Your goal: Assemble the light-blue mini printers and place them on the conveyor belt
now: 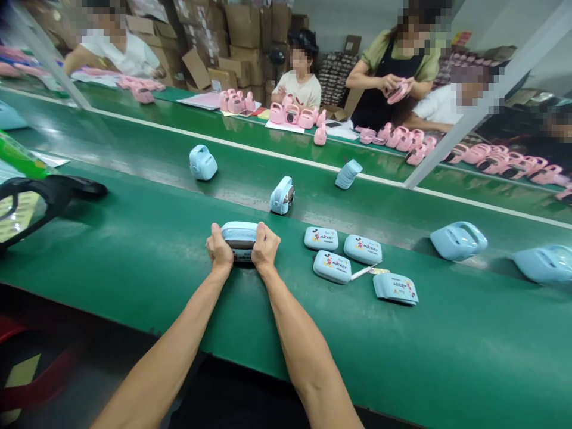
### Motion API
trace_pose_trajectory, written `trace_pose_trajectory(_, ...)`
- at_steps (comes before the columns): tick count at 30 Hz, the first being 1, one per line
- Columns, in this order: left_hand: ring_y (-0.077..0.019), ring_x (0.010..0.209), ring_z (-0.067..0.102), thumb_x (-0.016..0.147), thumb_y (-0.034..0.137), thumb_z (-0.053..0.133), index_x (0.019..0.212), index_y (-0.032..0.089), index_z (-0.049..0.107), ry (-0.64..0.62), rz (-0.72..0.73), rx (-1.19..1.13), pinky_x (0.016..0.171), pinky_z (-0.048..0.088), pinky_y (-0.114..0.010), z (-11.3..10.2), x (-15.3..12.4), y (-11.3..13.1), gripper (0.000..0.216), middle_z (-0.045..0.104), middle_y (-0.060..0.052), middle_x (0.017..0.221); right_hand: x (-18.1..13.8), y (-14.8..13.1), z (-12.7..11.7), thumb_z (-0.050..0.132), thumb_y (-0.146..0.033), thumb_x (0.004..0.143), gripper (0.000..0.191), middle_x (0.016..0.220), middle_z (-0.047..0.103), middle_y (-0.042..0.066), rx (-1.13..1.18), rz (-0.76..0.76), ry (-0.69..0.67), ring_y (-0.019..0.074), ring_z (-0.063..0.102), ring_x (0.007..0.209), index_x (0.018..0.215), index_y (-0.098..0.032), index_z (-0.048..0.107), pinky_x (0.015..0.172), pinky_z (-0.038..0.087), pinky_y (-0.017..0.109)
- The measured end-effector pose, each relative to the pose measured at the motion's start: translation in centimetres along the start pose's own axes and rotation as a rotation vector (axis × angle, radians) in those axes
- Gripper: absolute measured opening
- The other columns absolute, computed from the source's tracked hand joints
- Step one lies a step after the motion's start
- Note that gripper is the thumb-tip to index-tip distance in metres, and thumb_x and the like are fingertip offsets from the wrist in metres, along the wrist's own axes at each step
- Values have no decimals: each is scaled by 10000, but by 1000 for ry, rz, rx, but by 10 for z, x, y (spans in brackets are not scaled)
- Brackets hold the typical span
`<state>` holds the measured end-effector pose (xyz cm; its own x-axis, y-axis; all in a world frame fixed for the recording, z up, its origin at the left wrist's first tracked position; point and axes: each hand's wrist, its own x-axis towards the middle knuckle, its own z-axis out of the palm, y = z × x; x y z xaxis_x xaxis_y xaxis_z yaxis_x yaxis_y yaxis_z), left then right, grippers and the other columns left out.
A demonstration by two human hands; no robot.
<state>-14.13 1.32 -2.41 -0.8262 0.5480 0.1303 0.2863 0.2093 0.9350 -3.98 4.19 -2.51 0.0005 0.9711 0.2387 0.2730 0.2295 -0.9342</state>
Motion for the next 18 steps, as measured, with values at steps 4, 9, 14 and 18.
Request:
trace_pose_trajectory(4,-325,905,656,885,711,290,617,265,553,-29,-105,-120,850,500,-403,-1,5,-5,583,659,-113,687,5,-9,-9,203,-592,1010,593,733,587,40,11,-18,-153,211,560,762,811,-211,611,756,478,307)
trace_pose_trajectory(9,-290,785,677,857,746,349,700,204,635,-134,-121,-282,737,536,-390,-3,10,0,633,678,-89,694,21,-29,-30,463,-608,929,446,1136,718,43,236,-138,-441,226,629,1053,974,-226,689,958,484,324)
trace_pose_trajectory(14,-274,974,691,786,710,574,982,174,700,-414,-25,-563,900,532,-383,0,33,13,585,745,-103,997,66,-26,-75,664,-694,719,525,876,737,63,323,99,-363,207,646,808,810,-178,693,732,513,303)
trace_pose_trajectory(18,-296,1139,638,723,567,723,1032,200,710,-411,82,-362,1041,461,-416,13,62,22,480,709,-116,1140,124,-12,-119,619,-736,701,573,726,675,54,278,150,-111,171,582,652,776,-168,637,580,448,273)
